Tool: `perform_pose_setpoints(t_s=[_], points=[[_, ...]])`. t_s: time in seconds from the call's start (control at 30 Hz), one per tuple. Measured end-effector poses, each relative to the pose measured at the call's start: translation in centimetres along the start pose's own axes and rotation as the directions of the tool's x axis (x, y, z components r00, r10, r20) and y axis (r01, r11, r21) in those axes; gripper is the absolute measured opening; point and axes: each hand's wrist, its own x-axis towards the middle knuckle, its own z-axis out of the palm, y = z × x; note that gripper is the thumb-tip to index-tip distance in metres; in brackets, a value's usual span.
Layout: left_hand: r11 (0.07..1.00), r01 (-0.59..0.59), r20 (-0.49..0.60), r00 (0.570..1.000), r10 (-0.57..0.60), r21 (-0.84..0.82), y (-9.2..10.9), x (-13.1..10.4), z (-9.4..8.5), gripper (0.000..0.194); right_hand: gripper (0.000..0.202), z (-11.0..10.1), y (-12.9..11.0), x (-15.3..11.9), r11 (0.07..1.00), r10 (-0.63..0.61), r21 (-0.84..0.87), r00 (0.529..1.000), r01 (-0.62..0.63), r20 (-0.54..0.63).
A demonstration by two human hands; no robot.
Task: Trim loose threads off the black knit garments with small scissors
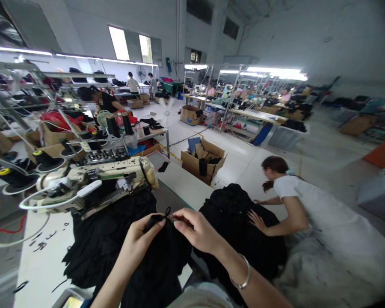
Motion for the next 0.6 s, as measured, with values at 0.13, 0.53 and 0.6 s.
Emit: perform_pose_setpoints(t_s=[0.13,0.53,0.6], points=[[1.000,-0.016,0.023,1.000,0.016,0.000,0.0,-0.1,0.2,0.028,0.020,1.0,0.3,0.1,0.999,-0.036,0.007,0.997,0.037,-0.072],[0.999,0.025,0.092,0.996,-0.022,-0.037,-0.7,-0.1,1.5,0.028,0.023,2.2,1.5,-0.6,0.994,0.042,0.103,0.970,-0.017,-0.240],[0.997,0.051,0.067,0.997,-0.047,-0.059,-1.1,0.2,1.9,0.029,0.021,2.7,2.2,-1.3,0.982,0.103,0.180,0.968,-0.062,-0.227]])
